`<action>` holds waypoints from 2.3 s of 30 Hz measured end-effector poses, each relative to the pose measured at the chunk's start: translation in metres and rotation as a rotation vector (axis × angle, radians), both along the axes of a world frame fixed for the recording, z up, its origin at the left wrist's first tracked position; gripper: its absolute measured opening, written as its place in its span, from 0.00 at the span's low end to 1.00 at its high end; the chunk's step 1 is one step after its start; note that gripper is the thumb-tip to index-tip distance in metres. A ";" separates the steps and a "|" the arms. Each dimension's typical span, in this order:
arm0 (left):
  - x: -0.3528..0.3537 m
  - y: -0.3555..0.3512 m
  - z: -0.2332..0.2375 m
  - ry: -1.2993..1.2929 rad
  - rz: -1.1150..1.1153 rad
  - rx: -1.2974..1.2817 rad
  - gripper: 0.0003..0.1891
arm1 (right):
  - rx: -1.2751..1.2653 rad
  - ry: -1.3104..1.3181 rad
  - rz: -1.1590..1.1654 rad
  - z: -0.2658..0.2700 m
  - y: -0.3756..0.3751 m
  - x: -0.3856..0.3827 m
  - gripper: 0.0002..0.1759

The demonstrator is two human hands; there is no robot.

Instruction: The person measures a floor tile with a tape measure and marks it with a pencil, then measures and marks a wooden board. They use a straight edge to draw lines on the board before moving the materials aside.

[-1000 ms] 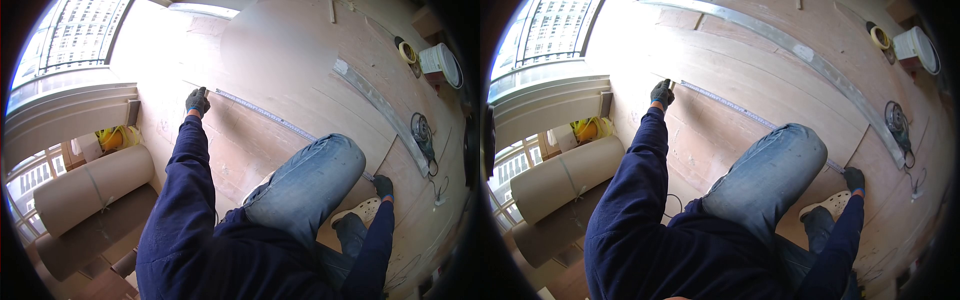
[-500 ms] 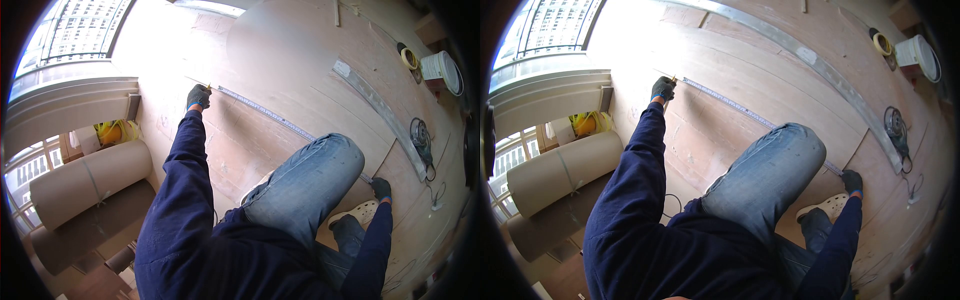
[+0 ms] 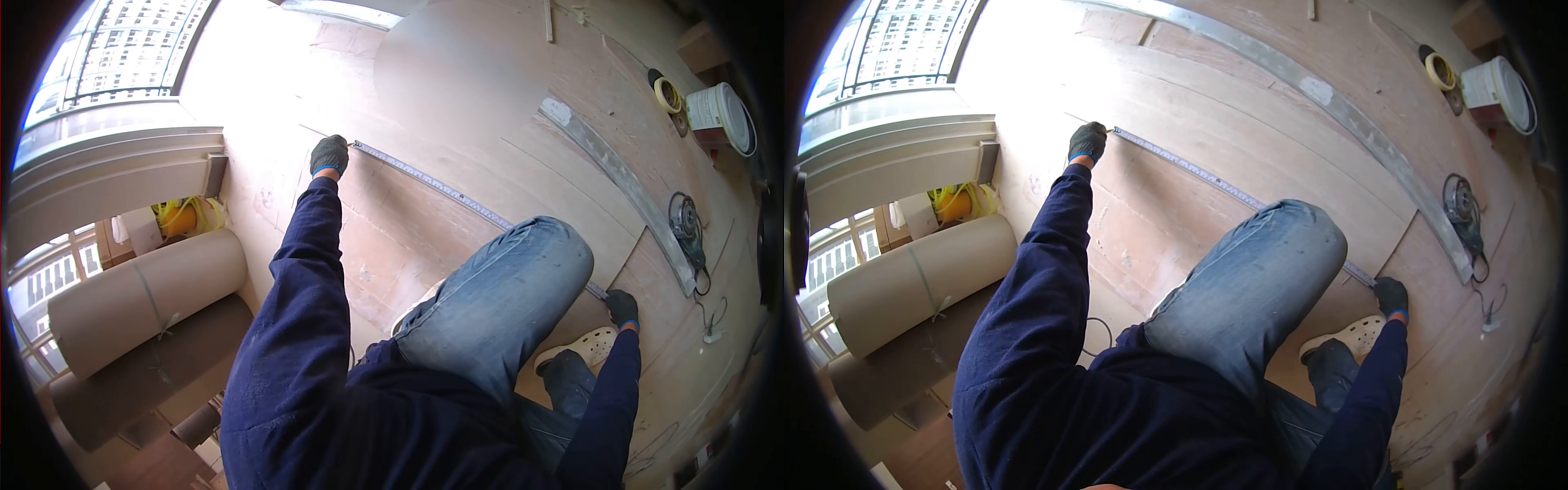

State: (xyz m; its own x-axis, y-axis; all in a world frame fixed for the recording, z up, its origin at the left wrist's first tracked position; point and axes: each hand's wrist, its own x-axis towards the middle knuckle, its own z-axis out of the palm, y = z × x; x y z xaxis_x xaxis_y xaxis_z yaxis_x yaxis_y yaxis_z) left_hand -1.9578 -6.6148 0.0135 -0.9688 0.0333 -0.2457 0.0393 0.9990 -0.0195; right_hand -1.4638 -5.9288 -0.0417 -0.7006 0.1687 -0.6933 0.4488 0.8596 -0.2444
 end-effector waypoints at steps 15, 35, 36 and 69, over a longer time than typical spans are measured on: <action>0.004 0.009 0.005 0.000 -0.040 0.004 0.11 | -0.046 0.102 0.065 -0.013 0.010 0.012 0.12; 0.123 0.209 0.018 -0.483 -0.457 0.244 0.15 | -0.212 0.030 -0.837 0.216 0.008 0.001 0.17; 0.127 0.224 0.026 -0.545 -0.413 0.185 0.21 | -0.161 0.082 -0.879 0.232 0.016 0.005 0.17; 0.064 0.301 0.038 -0.258 0.289 1.361 0.18 | 0.060 0.135 0.523 0.130 0.042 -0.139 0.23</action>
State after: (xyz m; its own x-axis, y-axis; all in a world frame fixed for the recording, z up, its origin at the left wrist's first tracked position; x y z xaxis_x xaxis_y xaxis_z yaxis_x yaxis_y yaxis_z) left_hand -1.8941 -6.3140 0.0515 -0.9156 0.1955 -0.3513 -0.3124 0.2040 0.9278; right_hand -1.6028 -5.8865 0.0883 -0.7836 -0.1897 -0.5916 -0.0744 0.9740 -0.2139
